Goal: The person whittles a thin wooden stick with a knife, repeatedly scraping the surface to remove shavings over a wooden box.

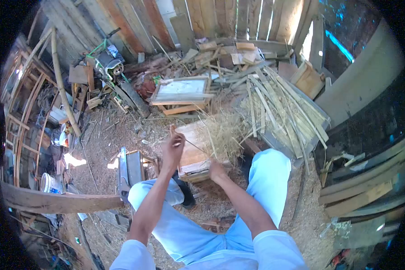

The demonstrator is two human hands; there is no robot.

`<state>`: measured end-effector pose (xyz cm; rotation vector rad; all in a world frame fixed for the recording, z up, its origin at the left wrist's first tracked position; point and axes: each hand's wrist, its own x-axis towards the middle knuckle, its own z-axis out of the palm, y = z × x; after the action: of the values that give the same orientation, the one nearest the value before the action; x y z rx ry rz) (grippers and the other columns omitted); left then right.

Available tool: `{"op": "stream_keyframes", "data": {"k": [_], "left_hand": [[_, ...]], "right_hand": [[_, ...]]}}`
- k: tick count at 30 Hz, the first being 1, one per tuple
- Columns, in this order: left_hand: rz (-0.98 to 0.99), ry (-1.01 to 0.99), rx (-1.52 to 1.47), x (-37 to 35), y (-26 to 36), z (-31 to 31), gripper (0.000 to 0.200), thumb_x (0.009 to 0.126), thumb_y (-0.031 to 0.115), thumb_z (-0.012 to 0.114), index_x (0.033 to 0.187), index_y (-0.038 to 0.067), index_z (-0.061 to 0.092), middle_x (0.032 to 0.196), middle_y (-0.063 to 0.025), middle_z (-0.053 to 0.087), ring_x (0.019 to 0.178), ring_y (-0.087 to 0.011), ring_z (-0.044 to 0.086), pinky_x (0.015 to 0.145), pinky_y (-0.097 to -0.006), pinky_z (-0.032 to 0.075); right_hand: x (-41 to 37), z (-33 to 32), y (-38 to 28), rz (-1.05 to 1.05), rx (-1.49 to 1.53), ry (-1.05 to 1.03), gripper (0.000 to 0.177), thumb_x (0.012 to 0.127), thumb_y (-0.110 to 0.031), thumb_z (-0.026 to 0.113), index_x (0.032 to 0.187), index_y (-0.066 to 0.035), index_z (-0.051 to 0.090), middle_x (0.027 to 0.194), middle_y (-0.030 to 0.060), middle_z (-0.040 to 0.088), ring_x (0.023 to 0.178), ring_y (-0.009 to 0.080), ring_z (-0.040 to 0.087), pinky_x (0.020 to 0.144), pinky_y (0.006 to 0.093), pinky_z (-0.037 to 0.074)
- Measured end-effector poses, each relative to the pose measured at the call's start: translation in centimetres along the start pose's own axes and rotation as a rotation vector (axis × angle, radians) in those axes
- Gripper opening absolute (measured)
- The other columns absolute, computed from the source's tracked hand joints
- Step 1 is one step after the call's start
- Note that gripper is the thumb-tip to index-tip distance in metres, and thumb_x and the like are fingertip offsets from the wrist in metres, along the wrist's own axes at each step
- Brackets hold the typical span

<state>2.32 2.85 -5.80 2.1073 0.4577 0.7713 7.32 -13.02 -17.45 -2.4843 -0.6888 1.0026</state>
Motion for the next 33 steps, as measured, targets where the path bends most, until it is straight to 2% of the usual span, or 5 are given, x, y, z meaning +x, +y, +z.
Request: {"op": "stream_keyframes", "data": {"k": [8, 11, 13, 20, 33], "left_hand": [[-0.138, 0.238, -0.384, 2.8, 1.7, -2.8, 0.019, 0.091, 0.010, 0.052, 0.105, -0.002, 0.057, 0.081, -0.0088, 0.062, 0.074, -0.0154, 0.064, 0.064, -0.0273, 0.052], [-0.289, 0.207, -0.612, 2.7, 1.1, -3.5, 0.024, 0.094, 0.013, 0.048, 0.111, -0.002, 0.055, 0.083, -0.0065, 0.057, 0.069, -0.0147, 0.063, 0.061, -0.0280, 0.055], [-0.391, 0.103, -0.805, 2.4, 1.2, -3.3, 0.024, 0.094, 0.014, 0.048, 0.111, -0.002, 0.055, 0.083, -0.0047, 0.054, 0.065, -0.0132, 0.061, 0.057, -0.0280, 0.056], [-0.446, -0.320, -0.876, 0.7, 5.1, -2.7, 0.030, 0.094, 0.020, 0.051, 0.116, 0.000, 0.057, 0.085, -0.0021, 0.053, 0.064, -0.0105, 0.056, 0.057, -0.0259, 0.051], [-0.666, -0.498, -1.023, -2.2, 7.9, -2.9, 0.026, 0.091, 0.013, 0.054, 0.113, -0.003, 0.056, 0.086, -0.0069, 0.058, 0.067, -0.0130, 0.060, 0.060, -0.0238, 0.051]], "right_hand": [[2.9, 0.7, 1.3, -0.101, 0.031, 0.217, 0.024, 0.081, -0.009, 0.048, 0.097, 0.005, 0.060, 0.097, 0.0265, 0.062, 0.094, 0.0395, 0.061, 0.079, 0.0443, 0.050], [3.8, -3.2, -0.6, -0.385, -0.563, -0.310, 0.026, 0.083, -0.015, 0.049, 0.094, 0.005, 0.062, 0.091, 0.0261, 0.063, 0.090, 0.0372, 0.063, 0.076, 0.0434, 0.050], [0.9, -8.5, -4.2, -0.063, -0.066, -0.120, 0.027, 0.085, -0.020, 0.051, 0.092, 0.003, 0.063, 0.087, 0.0257, 0.064, 0.084, 0.0373, 0.063, 0.072, 0.0445, 0.049], [-4.8, -19.3, -8.8, -0.448, 0.911, 0.082, 0.036, 0.090, -0.037, 0.056, 0.096, -0.002, 0.062, 0.063, -0.0013, 0.055, 0.049, 0.0041, 0.039, 0.040, 0.0229, 0.032], [-4.7, -21.3, -8.3, -0.504, 1.251, 0.052, 0.022, 0.084, -0.016, 0.066, 0.096, -0.004, 0.051, 0.081, 0.0046, 0.063, 0.044, 0.0002, 0.035, 0.039, 0.0162, 0.029]]}}
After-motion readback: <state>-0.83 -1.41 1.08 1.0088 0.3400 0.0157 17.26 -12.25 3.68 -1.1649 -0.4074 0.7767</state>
